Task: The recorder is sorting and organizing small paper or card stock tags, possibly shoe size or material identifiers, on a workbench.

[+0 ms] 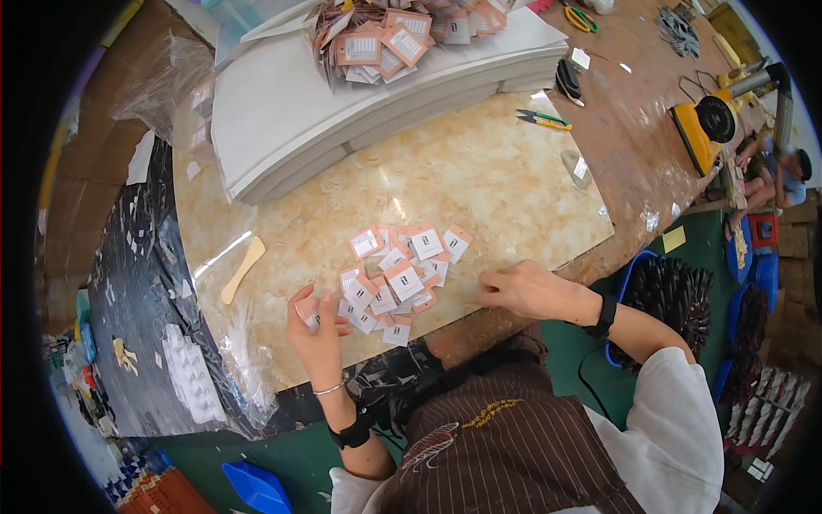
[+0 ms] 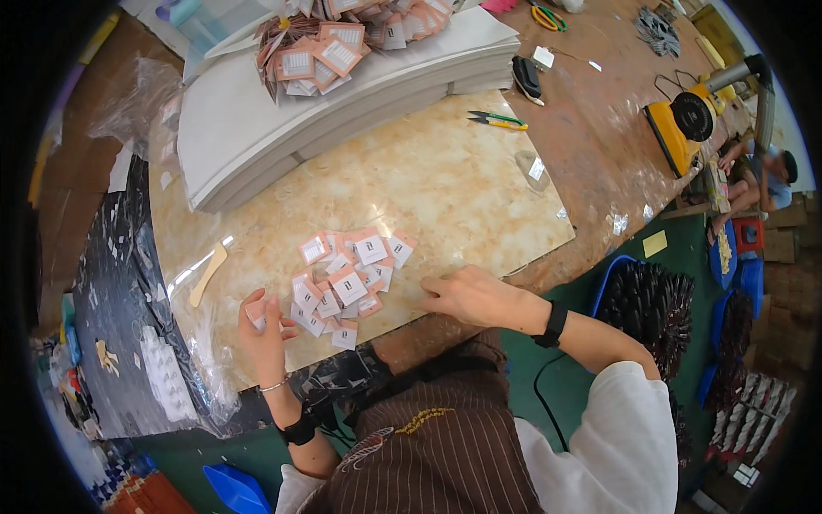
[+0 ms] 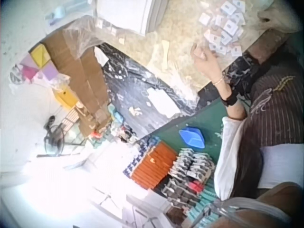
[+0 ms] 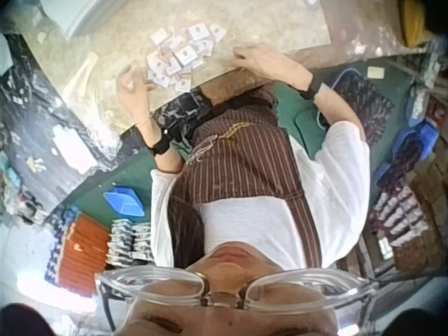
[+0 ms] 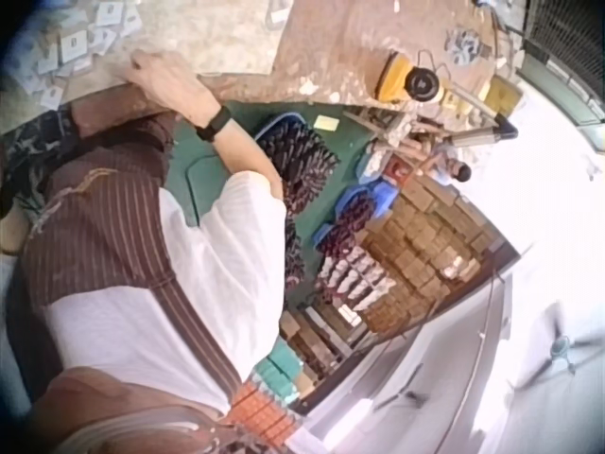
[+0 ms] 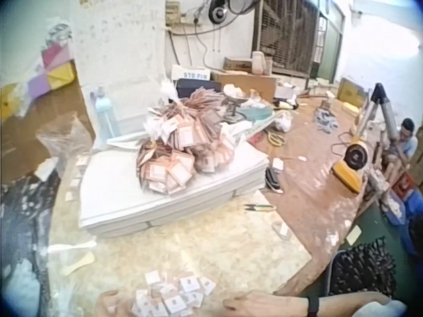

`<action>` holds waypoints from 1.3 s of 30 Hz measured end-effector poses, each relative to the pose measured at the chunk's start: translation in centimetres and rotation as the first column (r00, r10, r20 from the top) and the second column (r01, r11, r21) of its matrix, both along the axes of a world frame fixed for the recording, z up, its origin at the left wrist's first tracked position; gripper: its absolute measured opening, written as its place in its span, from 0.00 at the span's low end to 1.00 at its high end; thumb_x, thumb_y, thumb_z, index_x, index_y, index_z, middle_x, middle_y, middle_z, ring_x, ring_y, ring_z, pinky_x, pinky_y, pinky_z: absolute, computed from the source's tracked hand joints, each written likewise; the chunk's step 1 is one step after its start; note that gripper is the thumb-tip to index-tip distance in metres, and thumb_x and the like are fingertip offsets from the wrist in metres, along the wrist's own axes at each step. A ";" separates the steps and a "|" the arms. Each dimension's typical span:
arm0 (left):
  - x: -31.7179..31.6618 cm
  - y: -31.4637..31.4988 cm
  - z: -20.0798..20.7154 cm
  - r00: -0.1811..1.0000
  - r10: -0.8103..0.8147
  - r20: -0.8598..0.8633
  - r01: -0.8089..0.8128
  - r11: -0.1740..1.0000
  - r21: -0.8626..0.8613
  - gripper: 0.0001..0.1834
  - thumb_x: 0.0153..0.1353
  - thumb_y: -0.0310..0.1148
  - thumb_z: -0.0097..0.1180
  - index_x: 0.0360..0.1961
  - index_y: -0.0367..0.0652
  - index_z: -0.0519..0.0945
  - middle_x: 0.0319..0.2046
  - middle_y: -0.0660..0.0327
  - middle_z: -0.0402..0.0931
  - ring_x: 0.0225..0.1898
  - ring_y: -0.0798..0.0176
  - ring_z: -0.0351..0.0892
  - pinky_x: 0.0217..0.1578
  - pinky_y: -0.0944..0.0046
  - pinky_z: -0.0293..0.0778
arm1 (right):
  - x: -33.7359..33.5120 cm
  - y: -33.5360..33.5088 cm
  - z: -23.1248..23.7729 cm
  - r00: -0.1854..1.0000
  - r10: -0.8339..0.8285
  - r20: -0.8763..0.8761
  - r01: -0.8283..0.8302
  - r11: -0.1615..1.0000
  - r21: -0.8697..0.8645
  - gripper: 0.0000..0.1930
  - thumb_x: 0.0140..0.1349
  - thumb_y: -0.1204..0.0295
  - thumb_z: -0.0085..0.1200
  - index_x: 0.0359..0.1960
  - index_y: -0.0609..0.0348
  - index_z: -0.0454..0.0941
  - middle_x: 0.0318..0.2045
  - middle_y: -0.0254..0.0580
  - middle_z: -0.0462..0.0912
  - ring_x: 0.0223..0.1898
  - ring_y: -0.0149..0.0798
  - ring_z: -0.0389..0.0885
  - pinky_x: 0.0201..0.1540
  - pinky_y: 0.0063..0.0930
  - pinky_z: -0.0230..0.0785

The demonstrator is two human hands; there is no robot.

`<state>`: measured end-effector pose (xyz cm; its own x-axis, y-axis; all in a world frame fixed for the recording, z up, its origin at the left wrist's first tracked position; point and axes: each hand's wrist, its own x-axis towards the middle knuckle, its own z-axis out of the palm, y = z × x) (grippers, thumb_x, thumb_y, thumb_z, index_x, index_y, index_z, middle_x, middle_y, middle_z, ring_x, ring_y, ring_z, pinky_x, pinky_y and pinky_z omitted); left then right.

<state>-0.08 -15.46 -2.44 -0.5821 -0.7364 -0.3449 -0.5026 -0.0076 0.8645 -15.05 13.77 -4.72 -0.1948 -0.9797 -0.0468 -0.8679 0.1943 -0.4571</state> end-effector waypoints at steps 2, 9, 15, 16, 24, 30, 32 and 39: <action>1.1 -1.1 -0.7 0.992 0.026 -0.126 -0.003 0.984 0.180 0.19 0.65 0.29 0.54 0.55 0.34 0.70 0.35 0.55 0.78 0.34 0.60 0.83 0.30 0.61 0.82 | -0.1 -0.2 -0.3 0.999 0.035 -0.012 -0.036 0.999 -0.029 0.12 0.53 0.74 0.55 0.41 0.52 0.79 0.36 0.41 0.73 0.29 0.43 0.79 0.28 0.35 0.71; 1.2 0.6 0.3 0.910 0.061 -0.409 0.164 0.855 0.492 0.21 0.66 0.23 0.49 0.59 0.28 0.67 0.43 0.51 0.78 0.42 0.54 0.83 0.43 0.58 0.84 | 1.1 -2.9 1.9 0.828 -0.244 0.505 0.369 0.915 -0.164 0.07 0.56 0.77 0.59 0.35 0.58 0.74 0.30 0.38 0.79 0.27 0.37 0.80 0.28 0.29 0.71; -0.6 3.5 2.4 0.913 0.021 -0.408 0.152 0.910 0.386 0.19 0.61 0.18 0.54 0.55 0.27 0.73 0.44 0.48 0.80 0.41 0.57 0.83 0.40 0.61 0.85 | 4.0 -10.1 5.2 0.426 -0.241 0.872 0.639 0.763 -0.102 0.05 0.61 0.77 0.57 0.35 0.62 0.73 0.21 0.38 0.81 0.23 0.24 0.77 0.26 0.20 0.68; -0.6 3.8 2.6 0.908 0.031 -0.418 0.137 0.921 0.366 0.19 0.60 0.18 0.55 0.54 0.28 0.74 0.44 0.48 0.80 0.41 0.57 0.83 0.40 0.62 0.85 | 4.3 -10.9 5.4 0.394 -0.231 0.890 0.646 0.758 -0.089 0.05 0.62 0.77 0.57 0.35 0.62 0.73 0.21 0.38 0.81 0.23 0.23 0.77 0.26 0.19 0.68; -0.7 5.3 3.1 0.898 -0.022 -0.440 0.082 0.989 0.119 0.20 0.57 0.15 0.59 0.52 0.28 0.76 0.41 0.48 0.81 0.39 0.62 0.83 0.40 0.64 0.83 | 4.7 -12.6 6.1 0.385 -0.329 0.862 0.659 0.753 -0.007 0.04 0.62 0.80 0.56 0.35 0.66 0.74 0.25 0.40 0.84 0.30 0.26 0.84 0.32 0.18 0.74; -0.7 5.5 3.0 0.926 -0.184 -0.329 0.116 0.970 -0.214 0.23 0.53 0.15 0.60 0.53 0.35 0.79 0.35 0.54 0.83 0.37 0.69 0.81 0.38 0.69 0.76 | 4.7 -12.6 6.0 0.375 -0.273 0.886 0.727 0.680 -0.098 0.06 0.61 0.77 0.58 0.36 0.66 0.74 0.21 0.40 0.83 0.20 0.24 0.78 0.21 0.19 0.68; -0.8 5.4 2.8 0.927 -0.232 -0.295 0.142 0.945 -0.296 0.25 0.51 0.15 0.60 0.54 0.37 0.79 0.32 0.55 0.82 0.34 0.69 0.80 0.36 0.69 0.75 | 4.1 -12.5 8.0 0.223 -0.297 0.928 0.721 0.692 0.049 0.07 0.61 0.78 0.58 0.38 0.66 0.75 0.21 0.39 0.83 0.20 0.25 0.79 0.21 0.20 0.69; -0.9 4.4 1.8 0.896 -0.373 -0.242 0.292 0.904 -0.311 0.25 0.51 0.15 0.60 0.53 0.37 0.79 0.35 0.54 0.82 0.33 0.67 0.81 0.36 0.68 0.75 | 1.0 -11.5 4.5 -0.011 -0.157 0.988 0.455 0.879 0.145 0.06 0.63 0.74 0.57 0.38 0.62 0.76 0.23 0.40 0.84 0.19 0.24 0.79 0.19 0.15 0.67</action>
